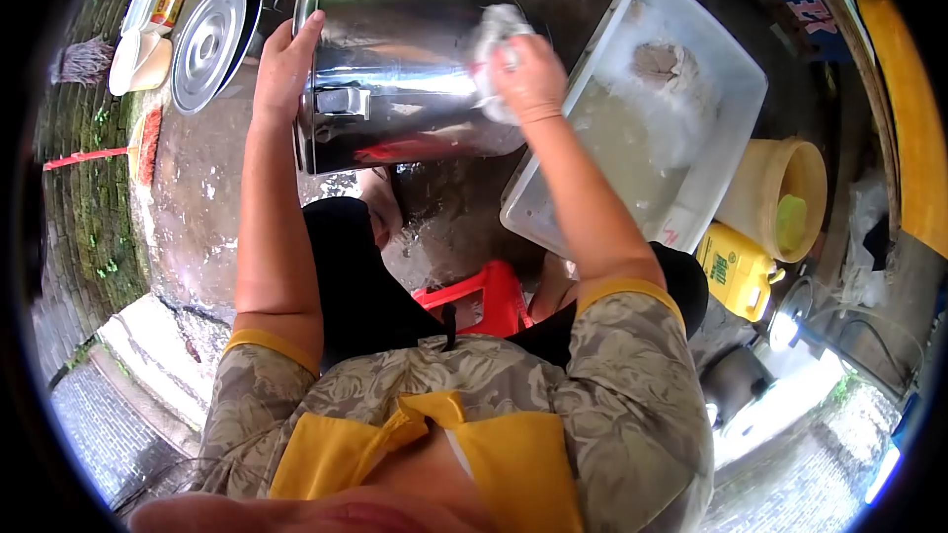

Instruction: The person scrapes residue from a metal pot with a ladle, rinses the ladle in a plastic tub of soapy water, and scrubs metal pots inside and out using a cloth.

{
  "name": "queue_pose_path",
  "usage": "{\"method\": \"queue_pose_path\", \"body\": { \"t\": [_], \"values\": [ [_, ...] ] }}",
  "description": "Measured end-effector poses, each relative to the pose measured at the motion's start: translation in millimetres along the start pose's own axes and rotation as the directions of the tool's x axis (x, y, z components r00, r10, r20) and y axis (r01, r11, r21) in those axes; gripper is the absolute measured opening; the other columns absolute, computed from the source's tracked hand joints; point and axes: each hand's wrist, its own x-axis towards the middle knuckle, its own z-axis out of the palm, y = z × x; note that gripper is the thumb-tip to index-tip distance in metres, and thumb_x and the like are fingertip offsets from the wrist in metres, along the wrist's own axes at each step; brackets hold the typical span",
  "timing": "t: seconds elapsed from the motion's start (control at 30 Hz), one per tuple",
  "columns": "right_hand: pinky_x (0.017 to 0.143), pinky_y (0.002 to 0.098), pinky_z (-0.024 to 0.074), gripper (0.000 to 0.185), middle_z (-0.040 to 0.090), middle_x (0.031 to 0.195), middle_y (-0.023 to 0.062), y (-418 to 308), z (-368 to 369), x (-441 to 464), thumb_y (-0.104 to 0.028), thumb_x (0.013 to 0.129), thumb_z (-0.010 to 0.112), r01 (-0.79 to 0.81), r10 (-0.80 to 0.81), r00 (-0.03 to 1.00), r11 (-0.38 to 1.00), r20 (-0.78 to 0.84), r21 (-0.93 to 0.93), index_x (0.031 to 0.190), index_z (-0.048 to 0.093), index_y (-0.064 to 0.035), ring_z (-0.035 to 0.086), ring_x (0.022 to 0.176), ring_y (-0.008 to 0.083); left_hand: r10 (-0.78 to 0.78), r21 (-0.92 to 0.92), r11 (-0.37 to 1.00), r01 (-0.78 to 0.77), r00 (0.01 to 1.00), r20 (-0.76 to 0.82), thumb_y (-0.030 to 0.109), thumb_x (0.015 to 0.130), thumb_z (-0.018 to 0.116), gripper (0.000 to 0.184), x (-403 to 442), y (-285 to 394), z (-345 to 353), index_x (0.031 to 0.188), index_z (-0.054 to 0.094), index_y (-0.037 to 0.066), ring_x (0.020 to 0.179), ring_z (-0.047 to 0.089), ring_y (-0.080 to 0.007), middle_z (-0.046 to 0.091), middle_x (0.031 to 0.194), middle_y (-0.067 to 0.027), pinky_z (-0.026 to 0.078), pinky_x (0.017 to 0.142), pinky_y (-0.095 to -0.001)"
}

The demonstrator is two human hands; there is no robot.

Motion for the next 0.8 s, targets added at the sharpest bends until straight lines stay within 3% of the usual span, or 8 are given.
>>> {"method": "queue_pose_path", "body": {
  "t": [0.1, 0.2, 0.3, 0.4, 0.57, 0.6, 0.67, 0.8],
  "values": [
    [0.080, 0.0417, 0.0482, 0.038, 0.063, 0.102, 0.0161, 66, -18, 10, -0.042, 0.083, 0.052, -0.359, 0.418, 0.887, 0.891, 0.195, -0.279, 0.103, 0.062, -0.0110, 0.060, 0.094, 0.0349, 0.001, -0.119, 0.993, 0.004, 0.999, 0.041, 0.033, 0.087, 0.061, 0.034, -3, 3, 9, 0.081, 0.058, -0.001, 0.059, 0.043, -0.0075, 0.050, 0.064, 0.0018, 0.036, 0.053, -0.0254],
    [0.082, 0.0420, 0.0479, 0.039, 0.063, 0.104, 0.0161, 65, -27, 35, -0.043, 0.083, 0.050, -0.332, 0.456, 0.820, 0.872, 0.347, -0.360, 0.104, 0.062, -0.0118, 0.060, 0.097, 0.0346, 0.035, -0.071, 0.997, -0.034, 0.999, 0.009, 0.033, 0.088, 0.059, 0.032, -1, 6, 19, 0.080, 0.058, 0.001, 0.058, 0.043, -0.0074, 0.050, 0.063, 0.0017, 0.036, 0.052, -0.0253],
    [0.082, 0.0422, 0.0477, 0.039, 0.063, 0.105, 0.0148, 27, -11, 65, -0.043, 0.083, 0.051, -0.224, 0.292, 0.853, 0.953, 0.431, -0.204, 0.107, 0.061, -0.0147, 0.059, 0.097, 0.0346, -0.004, -0.034, 0.999, 0.006, 0.999, 0.053, 0.036, 0.093, 0.052, 0.033, -1, 10, 26, 0.090, 0.060, 0.005, 0.066, 0.042, -0.0059, 0.048, 0.070, 0.0045, 0.035, 0.059, -0.0233],
    [0.082, 0.0422, 0.0478, 0.036, 0.063, 0.104, 0.0127, -29, 5, 98, -0.041, 0.083, 0.053, -0.099, 0.092, 0.889, 0.995, 0.448, -0.009, 0.106, 0.061, -0.0157, 0.060, 0.096, 0.0340, 0.135, -0.036, 0.990, -0.134, 0.990, 0.028, 0.038, 0.096, 0.044, 0.041, 4, 11, 37, 0.089, 0.060, 0.001, 0.071, 0.046, -0.0084, 0.054, 0.075, 0.0004, 0.040, 0.067, -0.0243],
    [0.079, 0.0407, 0.0476, 0.030, 0.061, 0.100, 0.0166, -108, 17, 141, -0.035, 0.082, 0.058, 0.043, -0.119, 0.913, 0.979, 0.390, 0.198, 0.102, 0.063, -0.0125, 0.059, 0.092, 0.0362, 0.060, -0.274, 0.961, -0.022, 0.990, 0.130, 0.045, 0.097, 0.035, 0.056, 1, 25, 50, 0.100, 0.061, -0.004, 0.086, 0.055, -0.0143, 0.063, 0.092, -0.0103, 0.043, 0.081, -0.0288],
    [0.079, 0.0407, 0.0476, 0.030, 0.061, 0.100, 0.0166, -114, 15, 139, -0.035, 0.082, 0.058, 0.053, -0.131, 0.908, 0.978, 0.397, 0.201, 0.102, 0.063, -0.0125, 0.059, 0.092, 0.0362, 0.069, -0.239, 0.970, -0.040, 0.991, 0.115, 0.048, 0.097, 0.032, 0.060, 0, 28, 52, 0.103, 0.060, -0.006, 0.087, 0.054, -0.0147, 0.063, 0.094, -0.0113, 0.043, 0.082, -0.0289],
    [0.080, 0.0414, 0.0488, 0.029, 0.062, 0.099, 0.0119, -127, 4, 118, -0.033, 0.079, 0.060, 0.305, -0.431, 0.836, 0.879, 0.339, 0.366, 0.102, 0.063, -0.0156, 0.060, 0.091, 0.0325, 0.120, -0.243, 0.967, -0.079, 0.980, 0.158, 0.052, 0.096, 0.028, 0.065, 8, 22, 49, 0.105, 0.059, -0.005, 0.090, 0.055, -0.0156, 0.062, 0.095, -0.0111, 0.043, 0.083, -0.0289],
    [0.072, 0.0405, 0.0472, 0.022, 0.058, 0.089, 0.0131, -138, -20, 108, -0.021, 0.074, 0.065, 0.336, -0.497, 0.754, 0.854, 0.429, 0.397, 0.090, 0.058, -0.0074, 0.057, 0.083, 0.0349, 0.079, -0.525, 0.847, 0.081, 0.958, 0.275, 0.067, 0.090, 0.020, 0.080, 0, 33, 51, 0.118, 0.056, 0.001, 0.099, 0.056, -0.0177, 0.060, 0.108, -0.0113, 0.044, 0.088, -0.0290]
  ]
}}
